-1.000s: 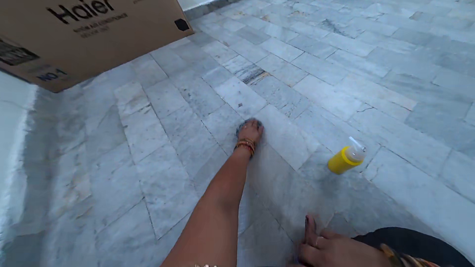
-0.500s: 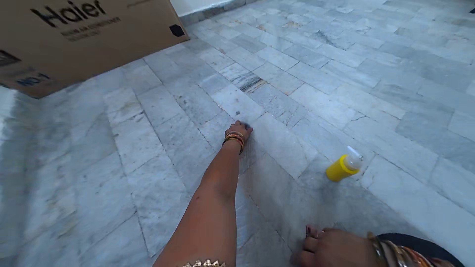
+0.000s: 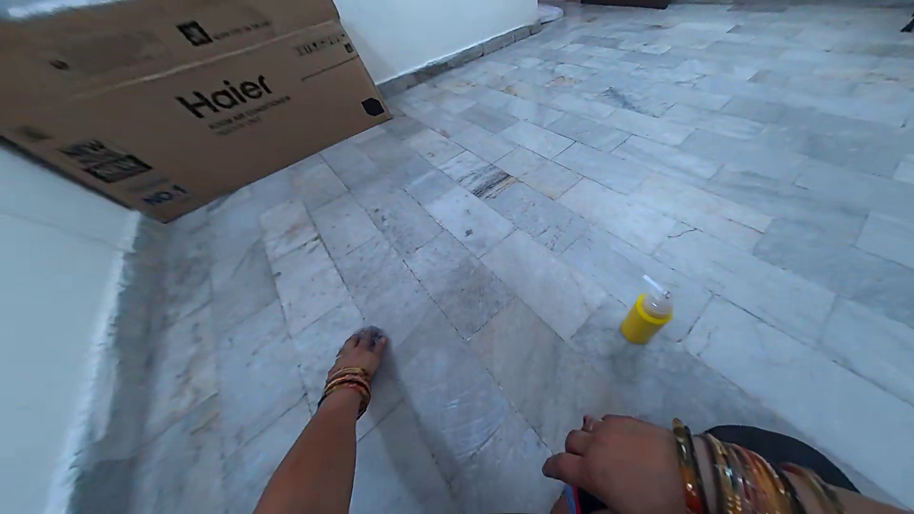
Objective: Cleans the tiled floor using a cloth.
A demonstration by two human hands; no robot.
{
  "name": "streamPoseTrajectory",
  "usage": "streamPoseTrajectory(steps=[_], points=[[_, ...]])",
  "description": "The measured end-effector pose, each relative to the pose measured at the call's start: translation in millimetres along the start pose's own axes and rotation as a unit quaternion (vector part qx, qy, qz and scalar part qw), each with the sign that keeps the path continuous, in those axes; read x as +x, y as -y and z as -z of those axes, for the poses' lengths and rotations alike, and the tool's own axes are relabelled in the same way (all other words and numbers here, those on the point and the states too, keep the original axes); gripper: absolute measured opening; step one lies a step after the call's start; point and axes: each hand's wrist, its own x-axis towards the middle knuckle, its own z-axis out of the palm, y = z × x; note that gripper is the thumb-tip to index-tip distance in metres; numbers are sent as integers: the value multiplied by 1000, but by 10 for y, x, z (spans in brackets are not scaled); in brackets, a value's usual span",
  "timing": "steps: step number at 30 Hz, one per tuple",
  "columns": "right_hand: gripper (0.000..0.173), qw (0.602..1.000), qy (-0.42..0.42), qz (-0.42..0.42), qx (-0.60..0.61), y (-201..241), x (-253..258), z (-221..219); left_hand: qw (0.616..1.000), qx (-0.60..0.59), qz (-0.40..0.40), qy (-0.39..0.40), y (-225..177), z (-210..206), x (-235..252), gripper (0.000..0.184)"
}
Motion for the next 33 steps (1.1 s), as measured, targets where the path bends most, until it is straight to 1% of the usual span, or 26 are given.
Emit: streamPoseTrajectory(steps=[2,4,6,9,12,16,19,22,26,28,31,33], points=[[53,1000,6,8,0,-9,7,21,999,-27,17,-28,-54,-117,-18,65],[53,1000,5,24,3,-23,16,22,998,-35,28,-51,-238,-173,14,69],[52,999,-18,45,8,-58,6,-6,998,-43,7,-51,-487,-158,181,70],[52,997,-39,61,24,-110,0,-45,997,-48,-58,-28,-967,-71,482,69],[49,995,-66,65,41,-121,-20,-74,992,-32,-119,-21,-1582,-19,753,67],[47,994,-65,85,34,-124,-2,-76,982,-31,-184,-12,-2445,-39,901,63],[48,995,-60,78,33,-163,41,-68,967,-28,-255,6,-2957,-129,845,61],[47,997,-30,59,42,-129,60,-11,939,11,-340,53,-3350,-293,487,63],[48,997,-32,68,21,-111,52,-72,894,14,-441,84,-3730,-631,-174,65],[48,997,-41,69,10,-112,34,-116,877,17,-470,99,-3826,-713,-384,64],[49,997,-48,66,4,-88,-12,-134,874,32,-475,100,-3818,-698,-370,60],[49,996,-53,70,15,-78,-29,-141,888,36,-448,91,-3732,-603,-183,60]])
